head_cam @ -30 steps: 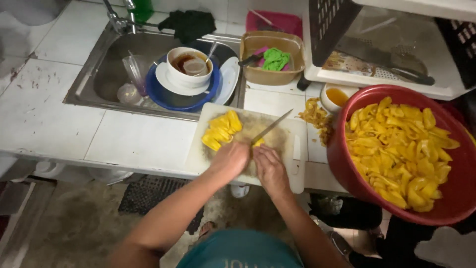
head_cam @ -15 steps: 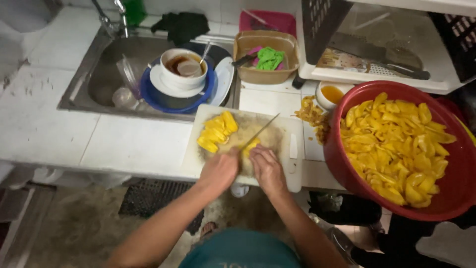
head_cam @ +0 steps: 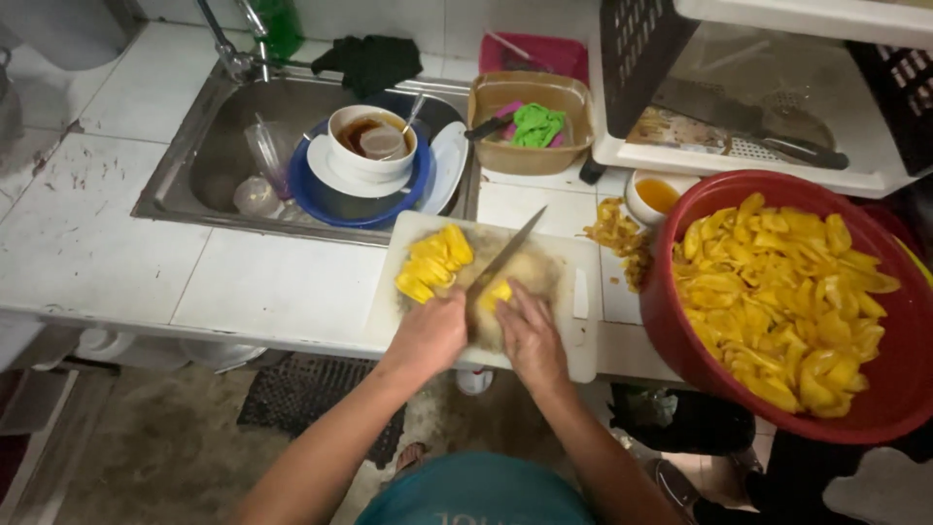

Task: Cutting jackfruit into thin strips on a cutting board using a knife.

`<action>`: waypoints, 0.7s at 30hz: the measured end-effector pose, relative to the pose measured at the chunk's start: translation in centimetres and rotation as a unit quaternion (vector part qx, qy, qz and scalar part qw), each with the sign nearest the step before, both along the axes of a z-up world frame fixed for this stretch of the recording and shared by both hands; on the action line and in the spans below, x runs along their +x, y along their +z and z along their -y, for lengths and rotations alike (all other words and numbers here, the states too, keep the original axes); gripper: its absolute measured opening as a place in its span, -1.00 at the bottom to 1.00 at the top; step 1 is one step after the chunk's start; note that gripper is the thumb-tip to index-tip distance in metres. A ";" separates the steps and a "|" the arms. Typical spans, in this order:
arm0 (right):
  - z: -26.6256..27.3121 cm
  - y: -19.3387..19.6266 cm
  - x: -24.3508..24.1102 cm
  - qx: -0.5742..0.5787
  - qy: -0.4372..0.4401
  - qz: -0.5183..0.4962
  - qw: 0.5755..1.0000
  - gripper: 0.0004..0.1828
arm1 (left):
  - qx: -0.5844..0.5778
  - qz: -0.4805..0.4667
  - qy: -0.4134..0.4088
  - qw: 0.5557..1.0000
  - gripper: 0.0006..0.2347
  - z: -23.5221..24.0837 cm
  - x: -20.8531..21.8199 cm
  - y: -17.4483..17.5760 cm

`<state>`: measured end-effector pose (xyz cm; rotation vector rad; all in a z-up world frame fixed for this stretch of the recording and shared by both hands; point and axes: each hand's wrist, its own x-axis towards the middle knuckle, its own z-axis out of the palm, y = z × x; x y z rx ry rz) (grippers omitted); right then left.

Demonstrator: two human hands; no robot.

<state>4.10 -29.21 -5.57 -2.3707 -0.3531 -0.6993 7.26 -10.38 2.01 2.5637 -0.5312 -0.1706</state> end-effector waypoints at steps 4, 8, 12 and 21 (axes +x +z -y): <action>-0.2 1.5 -0.5 -0.057 0.000 0.051 0.997 -0.73 | 0.002 -0.026 0.005 1.000 -0.81 0.0 -0.1 0.0; -0.3 1.5 -0.7 -0.033 0.008 0.033 0.999 -0.74 | 0.033 -0.004 -0.016 0.999 -0.86 0.4 -0.5 -0.3; -0.2 1.1 -0.6 -0.033 0.002 0.023 0.999 -0.77 | 0.067 0.001 -0.020 0.998 -0.85 0.8 -1.3 -0.3; -0.2 1.4 -0.4 -0.027 0.016 0.017 0.999 -0.76 | 0.080 0.036 -0.034 0.996 -0.81 1.2 -1.2 -3.0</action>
